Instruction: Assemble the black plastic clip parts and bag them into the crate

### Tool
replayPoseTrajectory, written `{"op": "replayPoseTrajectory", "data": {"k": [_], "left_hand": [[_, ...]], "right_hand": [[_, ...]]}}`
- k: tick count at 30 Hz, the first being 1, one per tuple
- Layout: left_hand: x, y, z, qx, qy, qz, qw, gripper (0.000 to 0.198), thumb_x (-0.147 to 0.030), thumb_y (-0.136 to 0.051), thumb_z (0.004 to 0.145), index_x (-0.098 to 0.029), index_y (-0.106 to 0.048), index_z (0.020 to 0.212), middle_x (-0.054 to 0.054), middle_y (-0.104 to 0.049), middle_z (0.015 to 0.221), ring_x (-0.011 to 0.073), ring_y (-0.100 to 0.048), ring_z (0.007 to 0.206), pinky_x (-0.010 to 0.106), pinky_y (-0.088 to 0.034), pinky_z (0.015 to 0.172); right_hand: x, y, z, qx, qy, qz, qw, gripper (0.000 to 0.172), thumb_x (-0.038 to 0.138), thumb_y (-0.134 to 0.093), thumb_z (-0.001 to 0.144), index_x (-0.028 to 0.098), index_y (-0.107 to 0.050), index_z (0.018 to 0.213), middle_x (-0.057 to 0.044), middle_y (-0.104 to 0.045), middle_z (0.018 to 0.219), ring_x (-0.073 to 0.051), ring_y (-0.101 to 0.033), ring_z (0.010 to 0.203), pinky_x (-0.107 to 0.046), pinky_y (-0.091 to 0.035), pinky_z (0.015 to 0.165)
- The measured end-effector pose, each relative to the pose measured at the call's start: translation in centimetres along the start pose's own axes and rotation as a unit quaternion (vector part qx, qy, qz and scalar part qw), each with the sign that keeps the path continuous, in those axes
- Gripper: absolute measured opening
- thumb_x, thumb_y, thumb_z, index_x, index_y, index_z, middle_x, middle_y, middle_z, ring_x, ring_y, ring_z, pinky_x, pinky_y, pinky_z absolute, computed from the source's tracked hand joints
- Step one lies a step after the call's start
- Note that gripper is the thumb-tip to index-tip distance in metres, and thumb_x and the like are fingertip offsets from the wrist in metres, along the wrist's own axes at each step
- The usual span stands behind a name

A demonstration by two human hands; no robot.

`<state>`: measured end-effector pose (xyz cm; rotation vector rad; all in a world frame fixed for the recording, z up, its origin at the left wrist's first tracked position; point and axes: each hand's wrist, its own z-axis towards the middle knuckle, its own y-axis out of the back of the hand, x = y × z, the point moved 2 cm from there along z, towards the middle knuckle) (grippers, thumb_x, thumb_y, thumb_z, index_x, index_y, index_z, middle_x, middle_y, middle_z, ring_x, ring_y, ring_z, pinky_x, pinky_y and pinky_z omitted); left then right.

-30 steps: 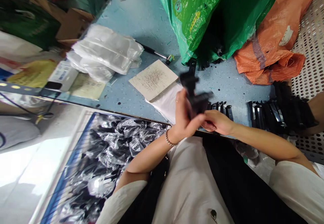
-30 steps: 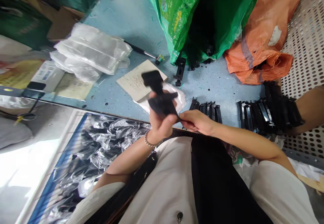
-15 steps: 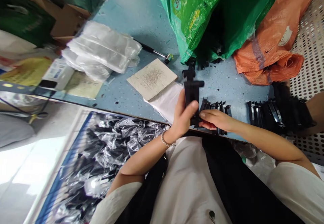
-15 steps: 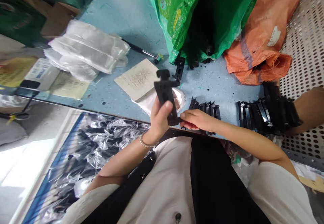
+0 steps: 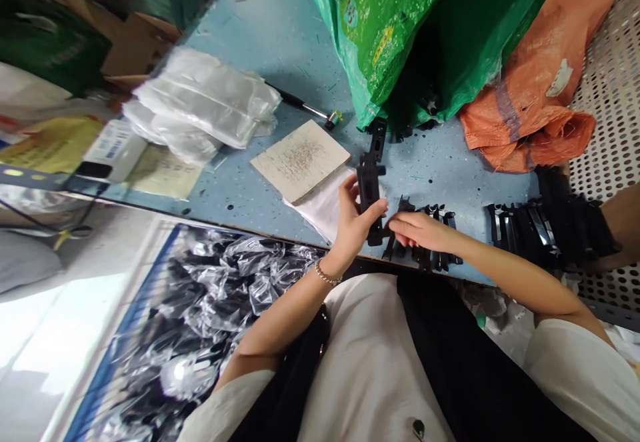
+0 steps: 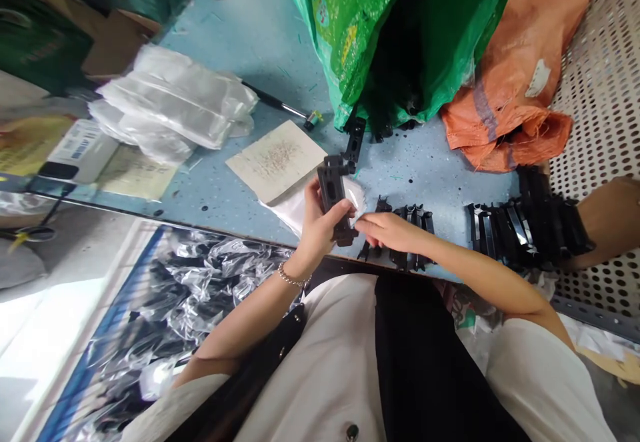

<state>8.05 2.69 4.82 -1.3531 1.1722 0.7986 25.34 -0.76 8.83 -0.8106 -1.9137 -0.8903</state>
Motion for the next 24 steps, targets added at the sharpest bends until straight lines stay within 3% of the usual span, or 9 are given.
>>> {"op": "replayPoseTrajectory", "data": {"k": [3,5,7,9,12,15,17,20,24], "left_hand": [[3.5,1.0,-0.1,-0.021,0.047,0.047,0.998,0.054,-0.044,-0.07,0.086,-0.02,-0.05,0.129,0.007,-0.065,0.11,0.0194,-0.067,0.099,0.036,-0.056,0.091],[5.6,0.7,-0.8,-0.009,0.047,0.121,0.992,0.046,-0.043,-0.062,0.091,-0.018,-0.053,0.128,0.011,-0.064,0.12,0.0244,-0.063,0.116,0.044,-0.05,0.105],[7.0,-0.1,-1.5,0.016,-0.005,0.216,0.976,0.045,-0.041,-0.056,0.095,-0.017,-0.054,0.133,0.016,-0.057,0.136,0.0281,-0.053,0.133,0.049,-0.039,0.118],[7.7,-0.9,-2.1,0.038,-0.066,0.294,0.953,0.047,-0.039,-0.05,0.099,-0.017,-0.052,0.14,0.018,-0.047,0.147,0.03,-0.044,0.143,0.051,-0.031,0.124],[7.6,-1.1,-2.3,0.068,-0.102,0.344,0.931,0.05,-0.041,-0.046,0.101,-0.018,-0.05,0.145,0.019,-0.045,0.149,0.0314,-0.043,0.144,0.054,-0.031,0.125],[6.1,-0.2,-1.9,0.082,-0.113,0.331,0.933,0.053,-0.047,-0.049,0.1,-0.019,-0.051,0.145,0.019,-0.048,0.148,0.0306,-0.046,0.143,0.053,-0.033,0.124],[4.7,0.0,-1.3,0.078,-0.11,0.282,0.95,0.054,-0.052,-0.053,0.098,-0.02,-0.054,0.142,0.018,-0.05,0.147,0.0298,-0.046,0.142,0.051,-0.033,0.124],[2.5,-1.4,0.0,0.089,-0.066,0.103,0.988,0.059,-0.058,-0.061,0.093,-0.027,-0.052,0.142,0.013,-0.055,0.145,0.0261,-0.052,0.138,0.046,-0.041,0.119],[0.3,-4.4,0.3,0.096,0.05,-0.087,0.99,0.057,-0.062,-0.066,0.088,-0.028,-0.052,0.133,0.005,-0.069,0.115,0.0198,-0.07,0.104,0.034,-0.058,0.09]], "right_hand": [[-0.8,4.9,4.5,-0.195,0.027,-0.189,0.962,0.025,0.04,-0.05,0.102,0.019,-0.063,0.105,-0.009,-0.068,0.101,-0.021,-0.064,0.091,-0.035,-0.048,0.084],[-1.2,8.2,8.4,-0.306,-0.012,-0.246,0.92,0.028,0.03,-0.047,0.102,0.015,-0.06,0.122,-0.016,-0.062,0.124,-0.026,-0.063,0.106,-0.04,-0.048,0.094],[-1.5,11.0,12.3,-0.389,-0.052,-0.283,0.875,0.039,0.028,-0.051,0.1,0.01,-0.052,0.135,-0.023,-0.05,0.14,-0.032,-0.058,0.12,-0.044,-0.045,0.1],[-1.9,13.1,15.3,-0.424,-0.085,-0.275,0.859,0.042,0.026,-0.05,0.1,0.006,-0.051,0.136,-0.028,-0.046,0.143,-0.036,-0.055,0.125,-0.047,-0.043,0.104],[-2.9,15.2,17.0,-0.418,-0.116,-0.214,0.875,0.032,0.023,-0.042,0.102,0.005,-0.059,0.122,-0.027,-0.059,0.125,-0.034,-0.06,0.115,-0.048,-0.046,0.099],[-4.2,15.6,14.6,-0.398,-0.112,-0.172,0.894,0.029,0.029,-0.039,0.104,0.015,-0.065,0.107,-0.013,-0.067,0.094,-0.025,-0.066,0.09,-0.039,-0.053,0.084],[-4.9,14.0,11.1,-0.369,-0.082,-0.102,0.92,0.029,0.034,-0.04,0.104,0.018,-0.064,0.099,-0.005,-0.063,0.08,-0.018,-0.063,0.072,-0.032,-0.054,0.072],[-4.5,8.9,4.3,-0.306,-0.013,0.001,0.952,0.029,0.041,-0.044,0.103,0.02,-0.062,0.093,-0.001,-0.06,0.079,-0.014,-0.059,0.064,-0.027,-0.051,0.062],[-2.0,2.1,-3.2,-0.207,0.077,-0.093,0.971,0.028,0.043,-0.048,0.104,0.021,-0.065,0.1,-0.003,-0.065,0.09,-0.016,-0.063,0.077,-0.03,-0.051,0.073]]}}
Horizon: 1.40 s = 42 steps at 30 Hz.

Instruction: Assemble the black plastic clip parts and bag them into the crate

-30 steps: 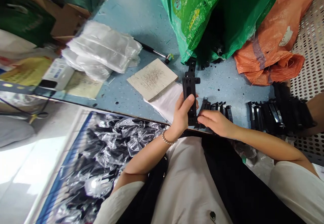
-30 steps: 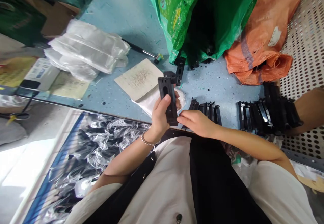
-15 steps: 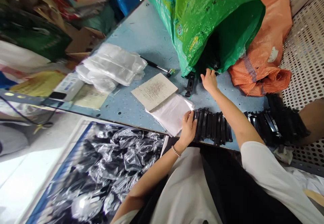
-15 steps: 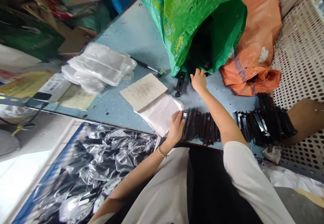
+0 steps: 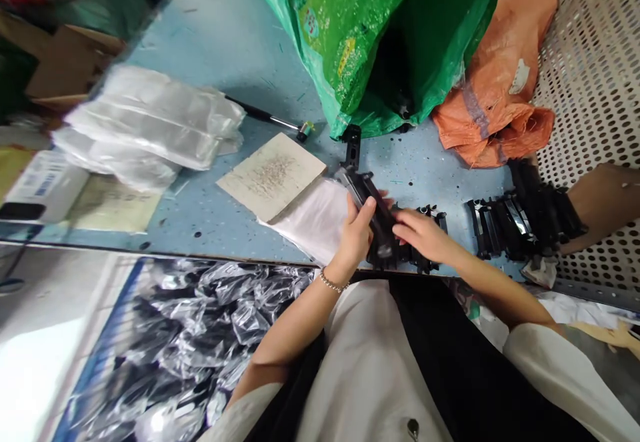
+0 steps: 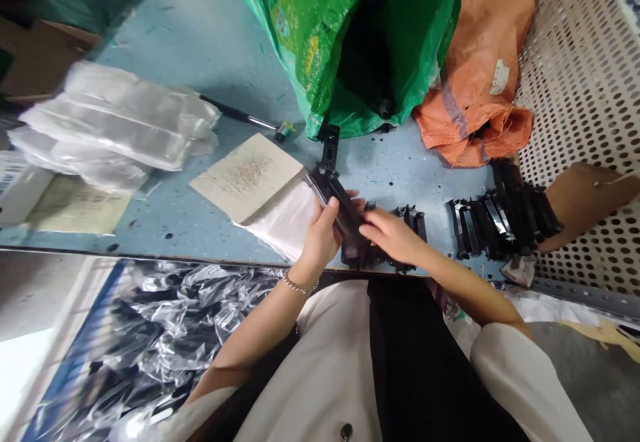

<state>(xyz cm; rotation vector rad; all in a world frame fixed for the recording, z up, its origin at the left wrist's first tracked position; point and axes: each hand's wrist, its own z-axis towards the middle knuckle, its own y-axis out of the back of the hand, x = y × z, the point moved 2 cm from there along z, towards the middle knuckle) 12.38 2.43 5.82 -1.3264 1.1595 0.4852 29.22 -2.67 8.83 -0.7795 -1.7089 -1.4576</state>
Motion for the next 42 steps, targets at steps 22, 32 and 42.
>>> {"op": "replayPoseTrajectory", "data": {"k": [22,32,42], "left_hand": [[-1.9,1.9,-2.5,-0.042,0.048,0.1,0.993,0.039,-0.05,-0.054,0.099,-0.023,-0.055,0.128,-0.002,-0.062,0.071,0.0128,-0.061,0.056,0.022,-0.049,0.047],[1.8,4.9,-3.6,-0.062,0.145,0.128,0.979,0.051,-0.052,-0.06,0.095,-0.023,-0.05,0.136,-0.002,-0.061,0.073,0.0134,-0.061,0.056,0.025,-0.053,0.051],[4.9,3.7,-3.4,-0.107,0.191,0.004,0.976,0.052,-0.064,-0.063,0.089,-0.019,-0.063,0.115,0.002,-0.071,0.079,0.0199,-0.072,0.071,0.03,-0.061,0.064]], "right_hand": [[2.8,-6.3,-1.9,0.035,0.25,-0.315,0.915,0.039,0.046,-0.047,0.105,0.018,-0.064,0.084,-0.008,-0.066,0.081,-0.02,-0.055,0.077,-0.033,-0.037,0.067],[-1.7,-2.6,-7.0,-0.126,-0.063,-0.377,0.915,0.058,0.053,-0.049,0.101,0.012,-0.053,0.142,-0.025,-0.053,0.143,-0.041,-0.047,0.135,-0.056,-0.044,0.104],[-6.1,1.4,-3.4,-0.12,-0.097,-0.355,0.922,0.045,0.034,-0.05,0.099,0.017,-0.058,0.14,-0.018,-0.047,0.155,-0.043,-0.029,0.152,-0.07,-0.026,0.119]]}}
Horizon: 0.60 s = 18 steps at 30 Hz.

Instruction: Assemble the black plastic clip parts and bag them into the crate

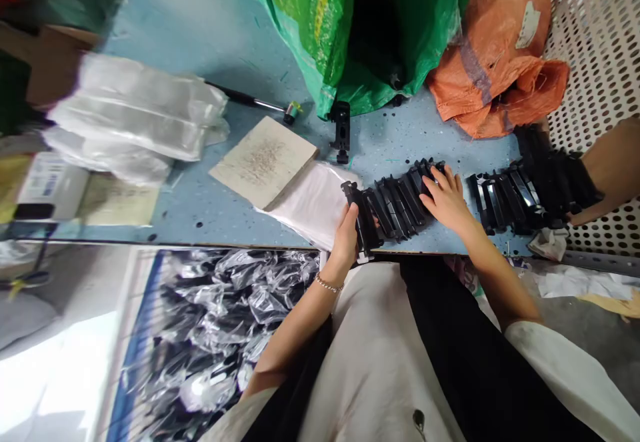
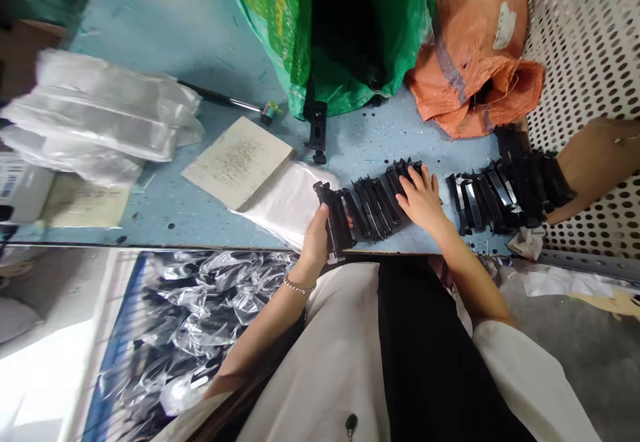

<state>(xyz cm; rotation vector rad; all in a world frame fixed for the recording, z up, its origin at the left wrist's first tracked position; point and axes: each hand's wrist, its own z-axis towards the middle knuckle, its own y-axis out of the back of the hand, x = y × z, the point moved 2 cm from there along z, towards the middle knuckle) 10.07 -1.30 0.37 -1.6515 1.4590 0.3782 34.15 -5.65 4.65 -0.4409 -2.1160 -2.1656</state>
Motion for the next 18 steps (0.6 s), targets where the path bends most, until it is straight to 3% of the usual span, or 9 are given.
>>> {"op": "replayPoseTrajectory", "data": {"k": [3,5,7,9,11,13,16,18], "left_hand": [[-0.9,0.5,-1.0,-0.007,0.01,-0.081,0.997,0.053,-0.067,-0.06,0.089,-0.015,-0.068,0.102,0.006,-0.073,0.084,0.021,-0.073,0.077,0.032,-0.061,0.071],[-1.4,0.5,-2.0,-0.015,-0.037,-0.132,0.99,0.051,-0.065,-0.065,0.086,-0.017,-0.068,0.104,0.005,-0.074,0.091,0.0192,-0.073,0.081,0.032,-0.061,0.077],[-1.6,0.3,-2.8,-0.013,-0.085,-0.142,0.986,0.052,-0.066,-0.068,0.084,-0.02,-0.067,0.109,0.004,-0.073,0.095,0.0181,-0.072,0.082,0.032,-0.06,0.078],[-1.7,0.6,-3.2,-0.005,-0.134,-0.099,0.986,0.054,-0.068,-0.062,0.088,-0.023,-0.065,0.117,0.005,-0.072,0.099,0.0193,-0.071,0.087,0.034,-0.058,0.081],[-2.1,1.8,-3.1,-0.01,-0.21,0.019,0.977,0.054,-0.067,-0.052,0.095,-0.024,-0.063,0.126,0.008,-0.07,0.111,0.0217,-0.069,0.101,0.037,-0.056,0.089],[-2.8,3.9,-2.4,-0.045,-0.302,0.216,0.928,0.049,-0.059,-0.049,0.099,-0.022,-0.065,0.127,0.012,-0.066,0.122,0.0245,-0.063,0.113,0.042,-0.052,0.099],[-3.6,6.6,-0.8,-0.072,-0.378,0.503,0.774,0.032,-0.042,-0.059,0.098,-0.016,-0.072,0.112,0.017,-0.063,0.124,0.0285,-0.059,0.112,0.049,-0.048,0.103],[-3.7,7.6,0.4,-0.048,-0.384,0.59,0.709,0.021,-0.03,-0.058,0.098,-0.016,-0.073,0.099,0.017,-0.065,0.115,0.0276,-0.059,0.102,0.048,-0.05,0.096]], "right_hand": [[3.9,2.3,-0.6,-0.014,0.039,0.134,0.99,0.037,0.039,-0.052,0.1,0.019,-0.064,0.13,-0.017,-0.064,0.133,-0.035,-0.054,0.134,-0.055,-0.042,0.112],[7.4,2.4,-1.9,0.082,0.053,0.25,0.963,0.037,0.042,-0.053,0.1,0.021,-0.063,0.129,-0.012,-0.071,0.118,-0.027,-0.068,0.11,-0.043,-0.054,0.097],[10.2,1.4,-3.3,0.193,0.04,0.325,0.925,0.033,0.04,-0.052,0.101,0.021,-0.063,0.125,-0.008,-0.074,0.107,-0.023,-0.071,0.094,-0.038,-0.056,0.085],[11.5,0.0,-4.0,0.238,0.008,0.368,0.899,0.027,0.036,-0.052,0.099,0.022,-0.066,0.119,-0.006,-0.076,0.102,-0.022,-0.072,0.092,-0.036,-0.055,0.083],[11.1,-1.3,-4.0,0.214,-0.037,0.41,0.886,0.025,0.035,-0.055,0.097,0.023,-0.067,0.115,-0.005,-0.076,0.103,-0.023,-0.072,0.095,-0.036,-0.054,0.085],[9.7,-2.0,-3.7,0.168,-0.094,0.469,0.862,0.028,0.041,-0.06,0.094,0.023,-0.067,0.113,-0.006,-0.077,0.102,-0.023,-0.072,0.092,-0.036,-0.055,0.082],[7.8,-2.2,-3.2,0.124,-0.164,0.581,0.788,0.036,0.054,-0.066,0.088,0.022,-0.067,0.105,-0.005,-0.077,0.092,-0.019,-0.07,0.074,-0.034,-0.056,0.069],[7.4,-2.0,-3.2,0.112,-0.186,0.63,0.746,0.039,0.057,-0.07,0.085,0.022,-0.067,0.1,-0.004,-0.076,0.087,-0.016,-0.068,0.064,-0.032,-0.055,0.062]]}}
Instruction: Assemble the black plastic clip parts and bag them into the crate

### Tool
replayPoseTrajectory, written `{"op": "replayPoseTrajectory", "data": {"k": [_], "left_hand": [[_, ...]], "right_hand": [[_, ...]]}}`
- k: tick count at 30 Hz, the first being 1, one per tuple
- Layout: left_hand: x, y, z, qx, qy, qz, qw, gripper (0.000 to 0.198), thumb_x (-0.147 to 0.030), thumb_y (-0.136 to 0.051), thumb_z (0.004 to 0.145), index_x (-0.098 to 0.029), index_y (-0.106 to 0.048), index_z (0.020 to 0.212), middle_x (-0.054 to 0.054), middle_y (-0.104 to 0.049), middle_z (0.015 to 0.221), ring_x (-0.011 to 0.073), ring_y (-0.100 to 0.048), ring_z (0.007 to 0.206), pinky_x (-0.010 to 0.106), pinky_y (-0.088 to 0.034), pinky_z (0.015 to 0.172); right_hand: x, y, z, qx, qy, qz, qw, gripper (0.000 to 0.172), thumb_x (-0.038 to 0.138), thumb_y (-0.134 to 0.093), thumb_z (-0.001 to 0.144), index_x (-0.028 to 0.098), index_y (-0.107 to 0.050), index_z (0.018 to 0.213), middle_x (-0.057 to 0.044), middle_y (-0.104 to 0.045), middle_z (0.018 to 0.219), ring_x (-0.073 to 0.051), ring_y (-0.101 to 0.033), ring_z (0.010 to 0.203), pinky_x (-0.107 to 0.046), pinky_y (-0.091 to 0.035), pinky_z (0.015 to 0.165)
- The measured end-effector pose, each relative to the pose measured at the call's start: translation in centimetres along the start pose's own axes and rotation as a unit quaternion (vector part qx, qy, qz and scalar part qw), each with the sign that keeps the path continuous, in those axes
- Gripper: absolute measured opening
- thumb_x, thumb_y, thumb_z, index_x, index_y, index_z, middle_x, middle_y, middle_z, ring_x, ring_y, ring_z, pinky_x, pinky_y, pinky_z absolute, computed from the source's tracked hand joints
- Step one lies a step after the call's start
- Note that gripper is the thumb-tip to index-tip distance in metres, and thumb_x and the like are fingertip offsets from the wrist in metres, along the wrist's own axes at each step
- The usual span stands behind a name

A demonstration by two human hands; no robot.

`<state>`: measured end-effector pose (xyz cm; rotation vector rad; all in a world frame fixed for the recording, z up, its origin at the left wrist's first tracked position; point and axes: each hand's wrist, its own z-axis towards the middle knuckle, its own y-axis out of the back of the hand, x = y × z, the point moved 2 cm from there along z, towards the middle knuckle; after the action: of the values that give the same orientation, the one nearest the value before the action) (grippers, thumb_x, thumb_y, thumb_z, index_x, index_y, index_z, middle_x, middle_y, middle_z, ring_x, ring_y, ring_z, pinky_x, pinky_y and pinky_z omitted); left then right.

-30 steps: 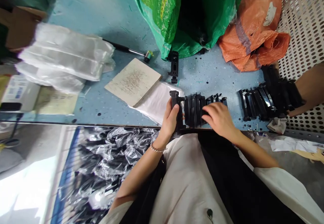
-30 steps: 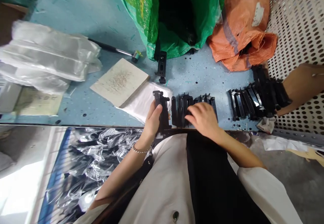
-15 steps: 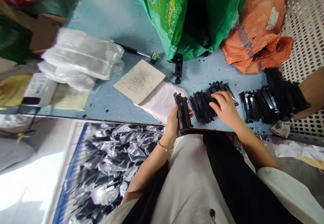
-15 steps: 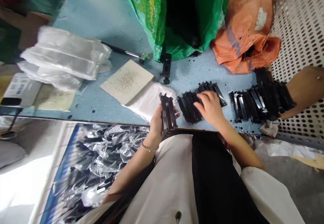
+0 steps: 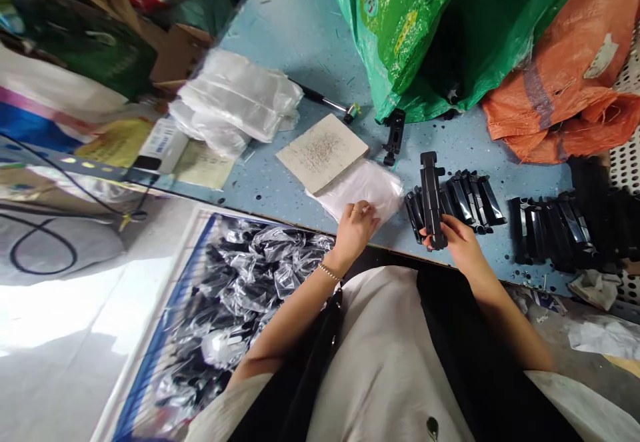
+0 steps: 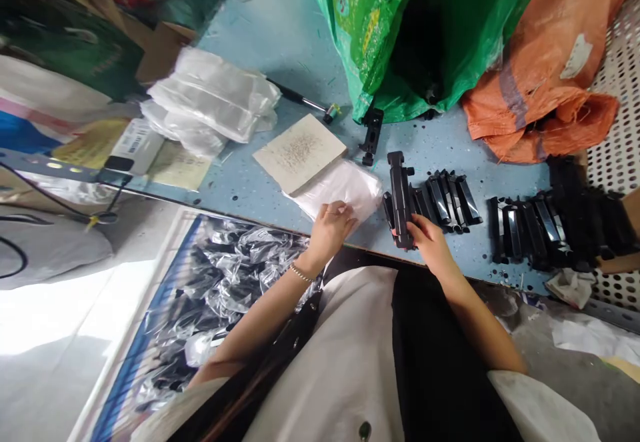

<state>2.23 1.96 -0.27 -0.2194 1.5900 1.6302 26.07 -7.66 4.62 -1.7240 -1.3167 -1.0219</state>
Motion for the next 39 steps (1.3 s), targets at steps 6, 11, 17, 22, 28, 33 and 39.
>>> {"op": "replayPoseTrajectory", "data": {"k": [6,11,17,22,28,33,39], "left_hand": [[2.4,0.7,2.4,0.013,0.103,-0.139,0.985,0.017,-0.023,-0.074,0.081,-0.018,-0.064,0.068,0.004,-0.062,0.081,0.017,-0.057,0.077,0.031,-0.048,0.073],[3.3,1.6,3.3,0.06,0.19,-0.239,0.95,0.016,-0.031,-0.065,0.085,-0.017,-0.07,0.077,0.002,-0.067,0.074,0.0153,-0.058,0.069,0.028,-0.044,0.066],[3.6,1.8,2.7,-0.004,0.098,-0.134,0.986,0.025,-0.01,-0.05,0.084,-0.016,-0.07,0.098,0.006,-0.073,0.089,0.0185,-0.067,0.083,0.031,-0.054,0.08],[3.6,2.1,1.7,-0.006,0.02,-0.049,0.999,0.042,-0.009,-0.046,0.088,-0.016,-0.069,0.123,0.014,-0.065,0.129,0.0214,-0.066,0.109,0.036,-0.054,0.099],[3.1,2.1,0.6,-0.022,-0.003,-0.081,0.996,0.068,-0.005,-0.046,0.086,-0.02,-0.045,0.152,0.018,-0.051,0.148,0.0175,-0.067,0.105,0.031,-0.058,0.088],[3.3,2.4,0.2,-0.031,-0.006,-0.075,0.997,0.075,-0.003,-0.046,0.084,-0.02,-0.039,0.157,0.019,-0.046,0.154,0.0257,-0.056,0.134,0.037,-0.057,0.1],[-0.8,3.0,-1.9,-0.005,-0.129,-0.05,0.99,0.076,-0.002,-0.039,0.091,-0.022,-0.025,0.163,0.018,-0.043,0.159,0.0278,-0.045,0.147,0.043,-0.048,0.117]], "right_hand": [[-0.1,-1.1,-1.0,0.023,-0.031,0.061,0.997,0.035,0.054,-0.076,0.081,0.021,-0.069,0.093,-0.004,-0.076,0.082,-0.015,-0.066,0.059,-0.031,-0.055,0.06],[-0.9,-3.4,-1.7,0.113,-0.09,0.154,0.977,0.03,0.048,-0.072,0.083,0.018,-0.068,0.078,-0.003,-0.069,0.065,-0.013,-0.057,0.049,-0.026,-0.043,0.046],[-4.1,-7.4,-1.0,0.286,-0.208,0.285,0.891,0.043,0.058,-0.068,0.084,0.015,-0.067,0.089,0.007,-0.046,0.055,-0.004,-0.024,0.039,-0.018,-0.023,0.036],[-5.0,-7.7,0.3,0.278,-0.197,0.31,0.888,0.036,0.051,-0.057,0.094,0.017,-0.064,0.098,0.01,-0.028,0.06,-0.006,-0.008,0.044,-0.017,-0.019,0.035],[-5.1,-8.2,1.7,0.245,-0.167,0.259,0.919,0.037,0.049,-0.044,0.099,0.018,-0.064,0.096,0.01,-0.019,0.062,-0.01,-0.001,0.049,-0.021,-0.015,0.035],[-5.0,-8.7,1.5,0.256,-0.179,0.26,0.914,0.038,0.048,-0.04,0.1,0.019,-0.063,0.096,0.01,-0.02,0.061,-0.011,0.0,0.05,-0.023,-0.015,0.037],[-4.4,-9.5,3.4,0.228,-0.152,0.193,0.942,0.035,0.053,-0.05,0.092,0.02,-0.06,0.084,0.01,-0.028,0.055,-0.009,-0.008,0.046,-0.023,-0.015,0.039]]}}
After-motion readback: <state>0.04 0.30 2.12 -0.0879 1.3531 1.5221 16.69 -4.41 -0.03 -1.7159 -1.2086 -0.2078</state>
